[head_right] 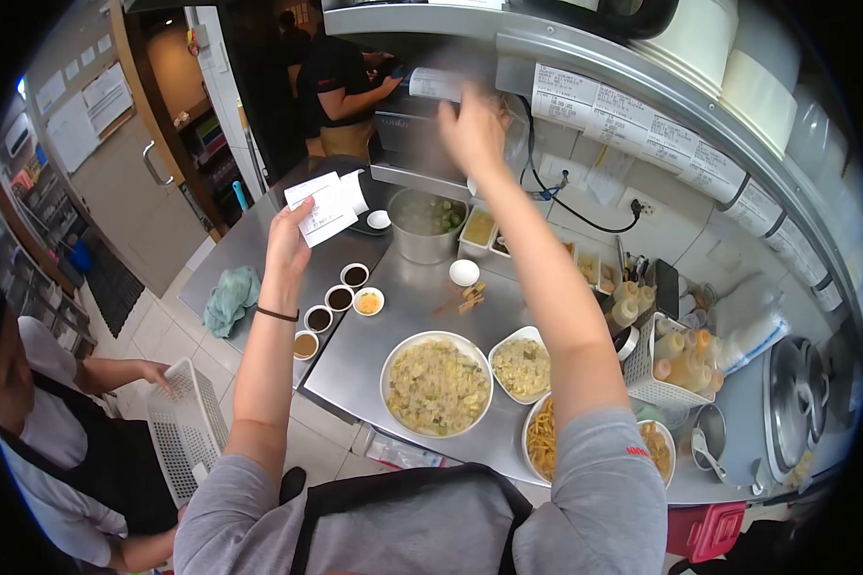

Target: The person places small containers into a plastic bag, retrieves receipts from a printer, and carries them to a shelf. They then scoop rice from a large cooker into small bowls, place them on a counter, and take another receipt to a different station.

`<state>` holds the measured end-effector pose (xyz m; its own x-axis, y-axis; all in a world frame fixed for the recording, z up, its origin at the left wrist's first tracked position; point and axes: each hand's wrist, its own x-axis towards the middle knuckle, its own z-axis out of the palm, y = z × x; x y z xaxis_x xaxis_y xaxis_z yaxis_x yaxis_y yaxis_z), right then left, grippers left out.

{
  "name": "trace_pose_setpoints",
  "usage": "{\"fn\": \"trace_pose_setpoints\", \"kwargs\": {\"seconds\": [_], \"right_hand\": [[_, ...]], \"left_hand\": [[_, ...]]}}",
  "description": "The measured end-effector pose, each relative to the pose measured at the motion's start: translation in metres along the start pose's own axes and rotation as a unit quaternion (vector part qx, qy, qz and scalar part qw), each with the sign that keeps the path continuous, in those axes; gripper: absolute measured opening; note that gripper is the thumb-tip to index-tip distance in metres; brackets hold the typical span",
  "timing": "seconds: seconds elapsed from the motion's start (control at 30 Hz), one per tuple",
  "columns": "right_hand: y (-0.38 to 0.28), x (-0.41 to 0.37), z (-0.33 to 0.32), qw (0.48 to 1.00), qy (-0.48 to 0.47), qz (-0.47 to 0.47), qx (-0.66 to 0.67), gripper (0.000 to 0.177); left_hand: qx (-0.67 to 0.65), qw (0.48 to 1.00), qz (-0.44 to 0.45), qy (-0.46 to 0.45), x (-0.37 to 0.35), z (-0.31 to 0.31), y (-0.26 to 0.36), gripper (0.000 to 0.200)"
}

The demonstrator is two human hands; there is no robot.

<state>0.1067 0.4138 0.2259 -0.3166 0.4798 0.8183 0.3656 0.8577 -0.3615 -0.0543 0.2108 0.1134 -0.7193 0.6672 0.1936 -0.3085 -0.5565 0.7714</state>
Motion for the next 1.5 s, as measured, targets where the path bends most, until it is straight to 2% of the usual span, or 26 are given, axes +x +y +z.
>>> {"fn": "trace_pose_setpoints", "kwargs": {"seconds": [0.03,0.07,0.1,0.17,0.2,0.3,0.37,0.4,0.43,0.5,0.6,0.7,0.83,0.9,0.97,1.07,1.17,1.2,1.27,1.3,1.37,1.5], "right_hand": [[0.021,0.019,0.018,0.997,0.07,-0.013,-0.02,0.039],[0.013,0.029,0.017,0.996,0.059,0.045,-0.044,0.038],[0.018,0.037,0.025,0.996,0.058,0.046,-0.044,0.038],[0.022,0.046,0.038,0.993,0.05,0.022,0.107,0.033],[0.005,0.039,0.027,0.985,0.029,-0.047,0.166,0.028],[-0.037,-0.013,-0.002,0.889,-0.086,-0.059,0.445,0.021],[-0.051,-0.052,-0.022,0.85,-0.149,-0.055,0.502,0.017],[-0.048,-0.066,-0.026,0.847,-0.192,-0.068,0.491,0.015],[-0.043,-0.075,-0.032,0.847,-0.197,-0.062,0.49,0.015],[-0.035,-0.088,-0.047,0.896,-0.213,-0.102,0.377,0.018],[-0.022,-0.104,-0.072,0.909,-0.18,-0.069,0.369,0.022],[-0.008,-0.12,-0.111,0.929,-0.163,-0.032,0.33,0.029],[0.025,-0.141,-0.17,0.974,-0.091,-0.055,0.198,0.038],[0.043,-0.147,-0.218,0.995,-0.007,-0.087,0.054,0.035],[0.064,-0.145,-0.285,0.999,0.042,-0.03,0.017,0.039],[0.114,-0.129,-0.393,0.954,0.282,-0.032,0.093,0.026],[0.186,-0.118,-0.498,0.87,0.435,-0.037,0.229,0.021],[0.219,-0.121,-0.524,0.869,0.441,-0.039,0.222,0.021],[0.28,-0.134,-0.561,0.861,0.431,0.136,0.232,0.026],[0.304,-0.147,-0.57,0.86,0.434,0.136,0.23,0.026],[0.329,-0.16,-0.583,0.896,0.319,0.254,0.173,0.034],[0.343,-0.157,-0.607,0.9,0.27,0.259,0.223,0.036]], "left_hand": [[0.0,1.0,0.0,0.001,-0.002,-0.002,-0.001,0.022],[-0.003,1.0,-0.004,0.001,-0.005,-0.002,-0.003,0.022],[-0.007,1.0,-0.009,0.0,-0.008,-0.002,-0.003,0.022],[-0.008,1.0,-0.005,-0.004,-0.013,0.001,-0.004,0.022],[-0.009,1.0,-0.002,-0.007,-0.016,0.003,-0.004,0.022],[0.007,0.999,0.02,-0.027,-0.024,0.013,0.0,0.024],[0.002,0.997,0.044,-0.058,-0.036,0.032,0.011,0.026],[-0.009,0.996,0.055,-0.074,-0.041,0.042,0.016,0.026],[-0.019,0.994,0.064,-0.092,-0.047,0.051,0.019,0.026],[-0.015,0.993,0.066,-0.1,-0.059,0.068,0.022,0.027],[0.011,0.989,0.073,-0.13,-0.07,0.091,0.016,0.023],[0.032,0.984,0.041,-0.169,-0.076,0.116,-0.004,0.022],[0.002,0.98,0.005,-0.2,-0.093,0.157,-0.04,0.022],[0.006,0.976,-0.026,-0.215,-0.112,0.177,-0.051,0.024],[0.026,0.972,-0.039,-0.231,-0.123,0.183,-0.071,0.025],[0.062,0.965,-0.065,-0.247,-0.143,0.182,-0.098,0.025],[0.068,0.955,-0.145,-0.25,-0.172,0.182,-0.114,0.025],[0.07,0.955,-0.154,-0.242,-0.174,0.174,-0.131,0.025],[0.058,0.956,-0.17,-0.233,-0.189,0.173,-0.147,0.024],[0.058,0.955,-0.171,-0.237,-0.194,0.172,-0.151,0.024],[0.083,0.955,-0.181,-0.222,-0.201,0.17,-0.159,0.025],[0.083,0.958,-0.182,-0.208,-0.205,0.168,-0.157,0.023]]}}
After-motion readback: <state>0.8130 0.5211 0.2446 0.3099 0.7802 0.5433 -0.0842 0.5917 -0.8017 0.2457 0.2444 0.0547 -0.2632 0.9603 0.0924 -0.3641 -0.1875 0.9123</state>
